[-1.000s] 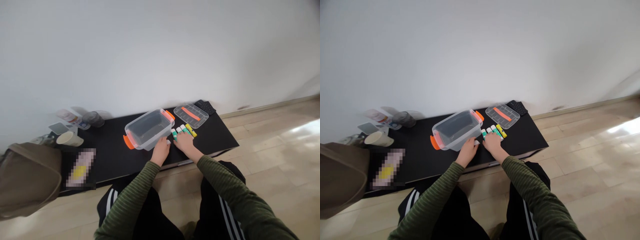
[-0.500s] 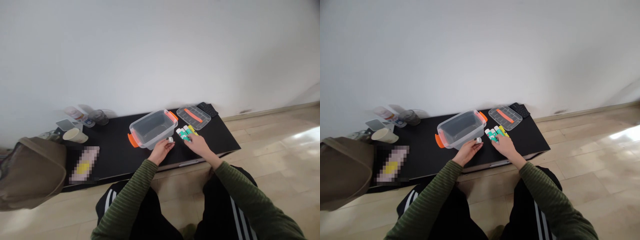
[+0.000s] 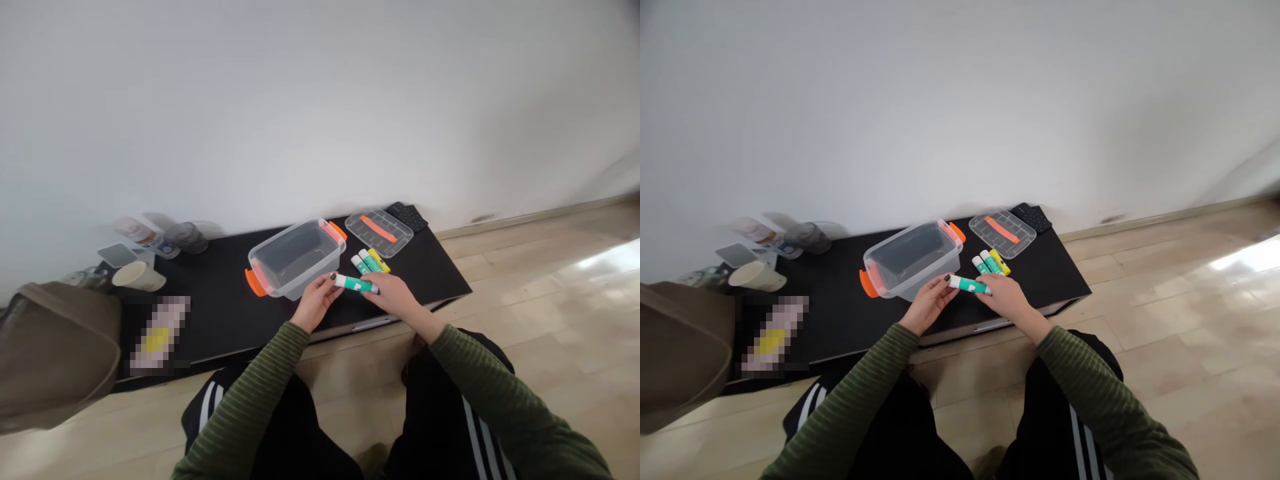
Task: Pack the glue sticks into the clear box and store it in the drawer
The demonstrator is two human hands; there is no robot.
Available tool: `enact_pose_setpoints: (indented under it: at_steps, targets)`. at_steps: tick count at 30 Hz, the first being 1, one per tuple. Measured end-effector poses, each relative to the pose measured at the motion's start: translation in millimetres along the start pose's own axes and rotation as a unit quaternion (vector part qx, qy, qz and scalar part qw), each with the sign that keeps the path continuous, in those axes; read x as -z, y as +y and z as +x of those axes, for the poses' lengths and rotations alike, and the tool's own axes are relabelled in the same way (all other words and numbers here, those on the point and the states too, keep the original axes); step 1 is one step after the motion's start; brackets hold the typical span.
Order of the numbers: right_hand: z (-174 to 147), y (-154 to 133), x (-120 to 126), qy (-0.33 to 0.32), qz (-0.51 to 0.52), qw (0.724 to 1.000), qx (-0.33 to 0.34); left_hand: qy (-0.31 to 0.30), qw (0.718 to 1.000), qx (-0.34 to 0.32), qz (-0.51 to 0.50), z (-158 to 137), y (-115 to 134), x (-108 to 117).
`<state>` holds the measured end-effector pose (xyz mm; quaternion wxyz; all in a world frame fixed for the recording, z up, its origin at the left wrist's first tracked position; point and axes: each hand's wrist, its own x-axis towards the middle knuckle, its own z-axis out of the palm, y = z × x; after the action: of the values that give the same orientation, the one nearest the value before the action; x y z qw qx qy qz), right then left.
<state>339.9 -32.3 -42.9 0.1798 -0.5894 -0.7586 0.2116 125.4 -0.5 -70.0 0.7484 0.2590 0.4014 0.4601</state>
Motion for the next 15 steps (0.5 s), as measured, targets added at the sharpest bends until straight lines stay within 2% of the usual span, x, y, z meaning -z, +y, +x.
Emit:
enact_pose_setpoints:
  at_steps: [7, 15]
  targets:
    - [0.2, -1.6, -2.0, 0.017, 0.036, 0.999, 0.023, -0.018, 1.0, -0.011, 0.013, -2.4, -0.3, 1.3]
    - [2.5, -2.2, 1.7, 0.015, 0.102, 0.995, -0.004, -0.028, 0.999, -0.034, 0.026, -1.0, 1.6, -1.8]
